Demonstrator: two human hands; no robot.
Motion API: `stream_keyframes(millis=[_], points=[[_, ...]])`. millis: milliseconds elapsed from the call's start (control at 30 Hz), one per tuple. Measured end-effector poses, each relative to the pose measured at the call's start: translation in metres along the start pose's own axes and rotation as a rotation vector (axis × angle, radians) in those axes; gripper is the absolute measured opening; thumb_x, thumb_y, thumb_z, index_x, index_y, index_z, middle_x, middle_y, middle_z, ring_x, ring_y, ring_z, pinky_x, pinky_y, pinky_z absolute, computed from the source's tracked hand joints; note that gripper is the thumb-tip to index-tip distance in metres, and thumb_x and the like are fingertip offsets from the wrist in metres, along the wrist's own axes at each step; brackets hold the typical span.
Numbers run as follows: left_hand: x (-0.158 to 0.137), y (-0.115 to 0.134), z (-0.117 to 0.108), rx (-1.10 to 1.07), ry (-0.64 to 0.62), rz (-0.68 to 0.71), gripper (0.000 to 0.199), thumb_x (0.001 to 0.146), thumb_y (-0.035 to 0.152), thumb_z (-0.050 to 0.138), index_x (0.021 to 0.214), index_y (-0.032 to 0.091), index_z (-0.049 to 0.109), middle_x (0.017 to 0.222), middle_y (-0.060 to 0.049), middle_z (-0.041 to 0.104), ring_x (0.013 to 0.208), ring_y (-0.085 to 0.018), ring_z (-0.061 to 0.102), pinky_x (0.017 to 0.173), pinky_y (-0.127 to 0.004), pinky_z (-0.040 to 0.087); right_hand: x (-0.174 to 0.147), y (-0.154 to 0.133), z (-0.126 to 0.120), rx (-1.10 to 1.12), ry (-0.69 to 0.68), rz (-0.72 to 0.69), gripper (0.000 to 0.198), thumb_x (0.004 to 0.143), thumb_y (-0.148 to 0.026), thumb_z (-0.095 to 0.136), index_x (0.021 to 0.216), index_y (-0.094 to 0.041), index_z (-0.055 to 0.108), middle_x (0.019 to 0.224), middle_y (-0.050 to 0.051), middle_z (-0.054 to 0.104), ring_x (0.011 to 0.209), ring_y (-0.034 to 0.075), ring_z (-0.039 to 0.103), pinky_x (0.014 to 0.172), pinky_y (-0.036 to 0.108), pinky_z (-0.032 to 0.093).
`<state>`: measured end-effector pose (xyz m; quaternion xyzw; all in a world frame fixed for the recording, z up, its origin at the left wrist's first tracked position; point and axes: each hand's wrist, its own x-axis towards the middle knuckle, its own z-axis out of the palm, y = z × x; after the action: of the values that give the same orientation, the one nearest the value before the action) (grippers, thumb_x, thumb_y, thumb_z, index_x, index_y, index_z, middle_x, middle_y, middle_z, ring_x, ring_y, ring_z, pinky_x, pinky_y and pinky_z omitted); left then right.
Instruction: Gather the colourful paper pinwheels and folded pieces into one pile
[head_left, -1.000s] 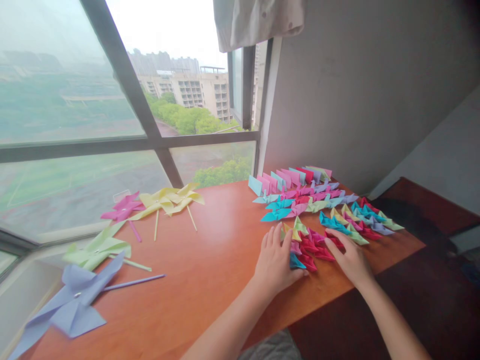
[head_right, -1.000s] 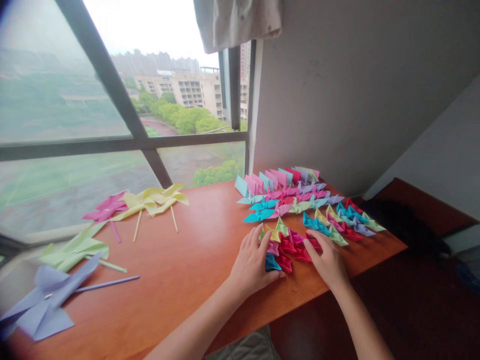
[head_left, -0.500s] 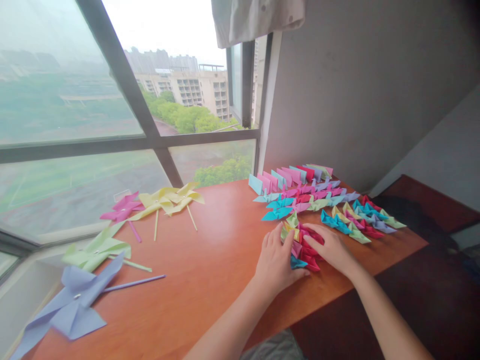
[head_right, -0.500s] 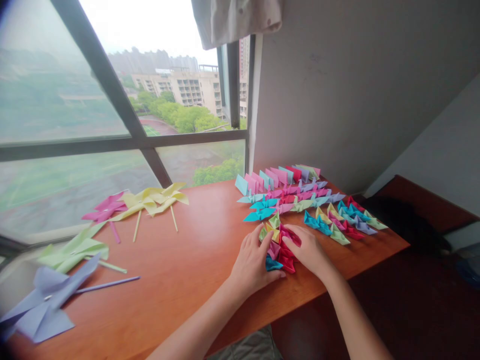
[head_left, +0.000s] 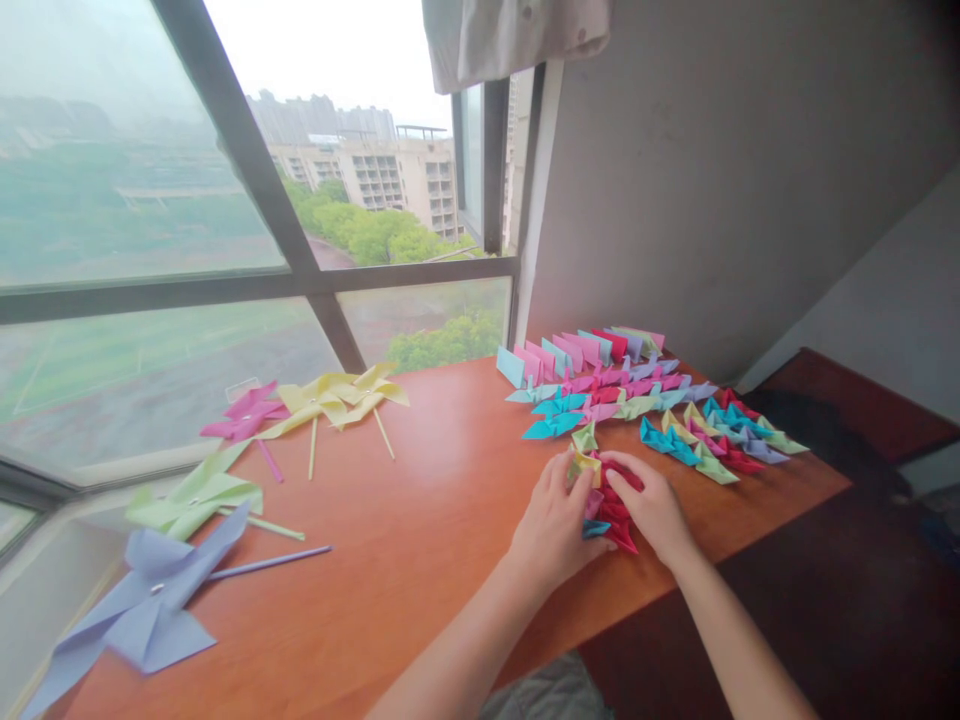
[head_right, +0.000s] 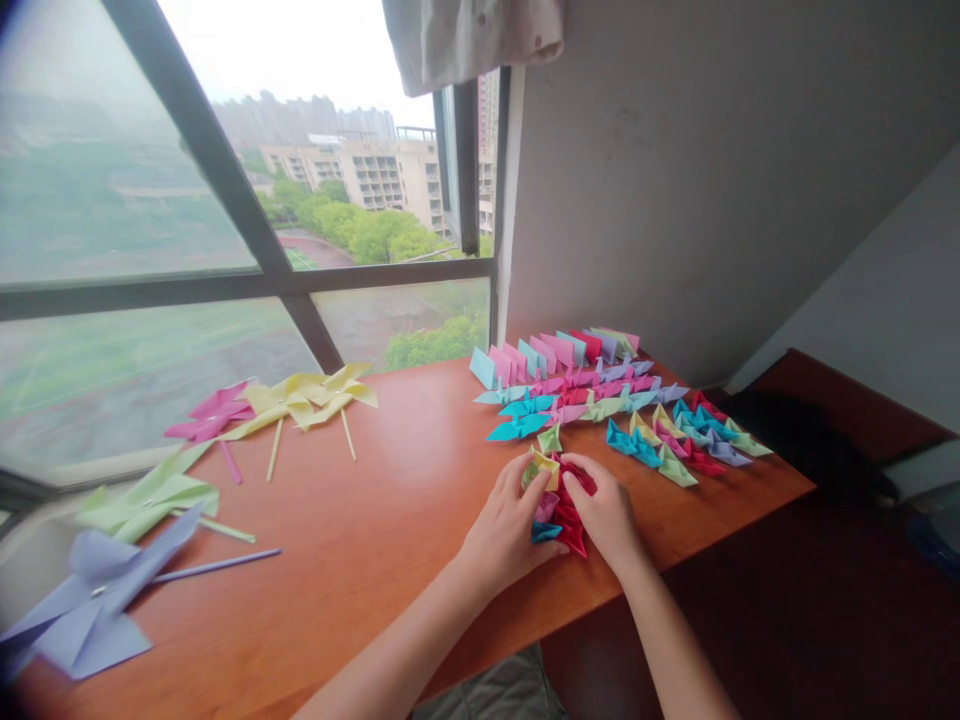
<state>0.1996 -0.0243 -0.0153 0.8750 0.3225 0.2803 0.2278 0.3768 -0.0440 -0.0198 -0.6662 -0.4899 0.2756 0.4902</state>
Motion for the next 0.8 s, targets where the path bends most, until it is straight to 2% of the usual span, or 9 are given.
stream_keyframes(millis=[133,233,333,500,633,733,800], points=[[-0.003,0.001,-0.003,-0.027,-0.009,0.037,0.100,0.062,0.035,0.088,0.145,0.024,0.034,0.152,-0.017,0.027,0.144,-0.038,0.025,0.114,-0.055,0.035,-0.006,-0.004,0.009,0.386,0.031,0.182,0.031,0.077,-0.037,0.066,0.103,-0.020,0.069,0.109,0.008,0.073,0.104,0.027,0.068,0.091,0.041,0.055],[-0.005,0.001,-0.008,-0.095,0.034,0.052,0.088,0.068,0.030,0.082,0.143,0.023,0.038,0.152,-0.017,0.027,0.145,-0.036,0.024,0.116,-0.052,0.033,-0.009,-0.006,0.013,0.589,0.018,0.291,0.032,0.076,-0.036,0.066,0.104,-0.022,0.067,0.109,0.008,0.074,0.103,0.028,0.070,0.090,0.042,0.057],[-0.005,0.003,-0.013,-0.205,0.112,0.041,0.072,0.073,0.027,0.077,0.137,0.023,0.046,0.150,-0.015,0.030,0.143,-0.033,0.029,0.114,-0.048,0.037,-0.011,-0.009,0.016,0.630,-0.048,0.321,0.031,0.080,-0.038,0.060,0.106,-0.022,0.066,0.110,0.009,0.074,0.103,0.029,0.070,0.088,0.046,0.058],[-0.006,0.006,-0.025,-0.288,0.245,-0.052,0.063,0.070,0.018,0.076,0.128,0.024,0.055,0.149,-0.013,0.033,0.141,-0.032,0.033,0.114,-0.047,0.037,-0.014,-0.021,0.033,0.657,-0.117,0.297,0.035,0.082,-0.041,0.053,0.110,-0.022,0.066,0.114,0.010,0.073,0.109,0.030,0.068,0.090,0.049,0.058],[-0.020,0.002,-0.044,-0.242,0.311,-0.090,0.055,0.071,0.018,0.075,0.123,0.025,0.058,0.150,-0.012,0.035,0.141,-0.032,0.035,0.113,-0.047,0.039,-0.022,-0.038,0.062,0.805,-0.140,0.400,0.033,0.081,-0.037,0.058,0.110,-0.024,0.066,0.114,0.008,0.073,0.109,0.030,0.067,0.094,0.048,0.056],[-0.039,-0.011,-0.068,-0.154,0.370,-0.112,0.053,0.074,0.020,0.074,0.123,0.024,0.057,0.151,-0.013,0.033,0.140,-0.033,0.037,0.110,-0.047,0.043,-0.026,-0.062,0.096,0.889,-0.255,0.418,0.032,0.081,-0.037,0.060,0.109,-0.025,0.065,0.113,0.006,0.073,0.107,0.028,0.068,0.092,0.045,0.056],[-0.054,-0.024,-0.094,-0.078,0.427,-0.142,0.051,0.076,0.020,0.072,0.124,0.024,0.056,0.150,-0.013,0.034,0.135,-0.032,0.043,0.107,-0.045,0.045,-0.025,-0.084,0.127,0.943,-0.363,0.420,0.032,0.080,-0.036,0.061,0.109,-0.023,0.065,0.111,0.006,0.073,0.104,0.026,0.069,0.089,0.040,0.057]])
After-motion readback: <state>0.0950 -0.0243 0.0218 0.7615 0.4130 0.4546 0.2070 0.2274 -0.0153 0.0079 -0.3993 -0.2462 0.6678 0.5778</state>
